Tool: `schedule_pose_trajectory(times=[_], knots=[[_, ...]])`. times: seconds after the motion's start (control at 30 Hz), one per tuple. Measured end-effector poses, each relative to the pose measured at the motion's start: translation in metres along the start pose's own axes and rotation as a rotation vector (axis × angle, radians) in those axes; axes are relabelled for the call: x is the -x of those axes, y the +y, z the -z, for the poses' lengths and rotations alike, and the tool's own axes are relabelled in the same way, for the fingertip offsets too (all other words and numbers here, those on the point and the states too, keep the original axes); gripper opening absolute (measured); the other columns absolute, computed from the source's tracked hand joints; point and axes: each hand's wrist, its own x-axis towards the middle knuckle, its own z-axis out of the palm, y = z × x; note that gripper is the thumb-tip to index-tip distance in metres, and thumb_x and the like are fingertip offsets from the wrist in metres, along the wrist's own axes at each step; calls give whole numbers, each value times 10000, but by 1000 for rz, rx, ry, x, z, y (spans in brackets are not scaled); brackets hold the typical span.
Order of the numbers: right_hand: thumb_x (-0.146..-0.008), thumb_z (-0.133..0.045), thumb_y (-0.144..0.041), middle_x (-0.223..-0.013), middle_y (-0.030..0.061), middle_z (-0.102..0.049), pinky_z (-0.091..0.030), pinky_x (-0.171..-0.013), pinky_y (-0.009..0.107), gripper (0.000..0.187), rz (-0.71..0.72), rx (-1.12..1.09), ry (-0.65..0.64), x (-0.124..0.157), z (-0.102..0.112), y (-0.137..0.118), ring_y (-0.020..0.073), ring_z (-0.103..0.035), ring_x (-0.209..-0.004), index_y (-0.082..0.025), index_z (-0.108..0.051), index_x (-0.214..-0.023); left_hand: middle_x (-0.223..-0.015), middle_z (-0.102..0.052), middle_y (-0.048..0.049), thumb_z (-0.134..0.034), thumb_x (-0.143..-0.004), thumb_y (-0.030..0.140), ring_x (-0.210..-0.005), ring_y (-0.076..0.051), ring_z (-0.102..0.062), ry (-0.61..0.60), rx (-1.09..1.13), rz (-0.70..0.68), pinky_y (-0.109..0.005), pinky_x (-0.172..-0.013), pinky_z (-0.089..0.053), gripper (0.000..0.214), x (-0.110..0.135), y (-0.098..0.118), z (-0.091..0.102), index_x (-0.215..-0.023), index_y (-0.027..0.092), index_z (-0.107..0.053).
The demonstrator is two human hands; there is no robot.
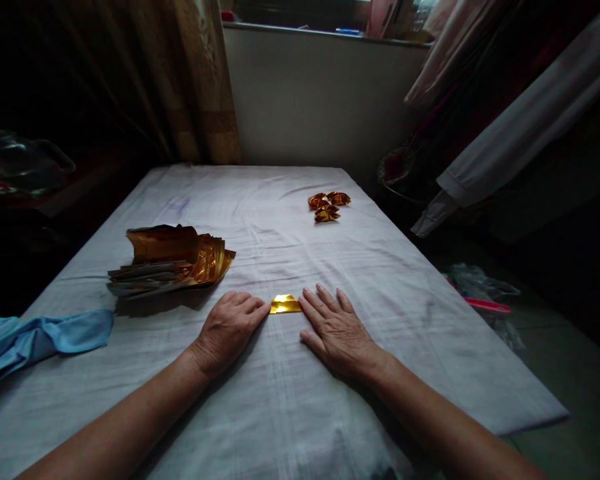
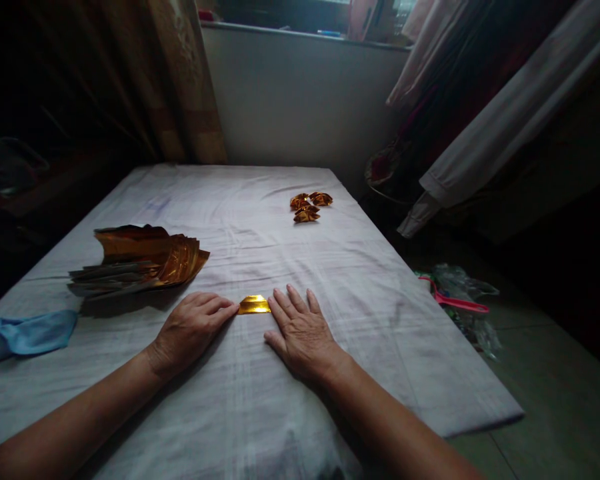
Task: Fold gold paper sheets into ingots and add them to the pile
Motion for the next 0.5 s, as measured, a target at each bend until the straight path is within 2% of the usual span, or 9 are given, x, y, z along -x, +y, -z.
schedule_pose_trajectory(times=[0.17,0.3,0.5], knots=[[-985,-488,-498,-1600,136,-318,-148,-1208,591,652,10,3,84,-8,0,-21,321,-219,-1506,-153,-380,-1528,-989,-704,-90,-532,-948,116,-883,-253,-623,-91,10,21,-402,-813,-459,212,-2,7,5,-1096,167,-676],[-1007,-432,-514,-1600,104,-330,-103,-1225,569,640,132,-88,35,-21,-3,-38,282,-234,-1505,-174,-346,-1542,-1016,-703,-93,-532,-946,131,-898,-247,-629,-120,13,39,-395,-824,-457,236,-1,9,5,-1136,164,-668],[-1011,-423,-514,-1609,77,-310,-118,-1211,606,626,95,-115,-31,-15,-3,-28,285,-233,-1505,-212,-323,-1550,-1098,-712,-93,-531,-943,142,-955,-249,-634,-100,28,25,-396,-858,-448,272,4,6,6,-1179,179,-659]])
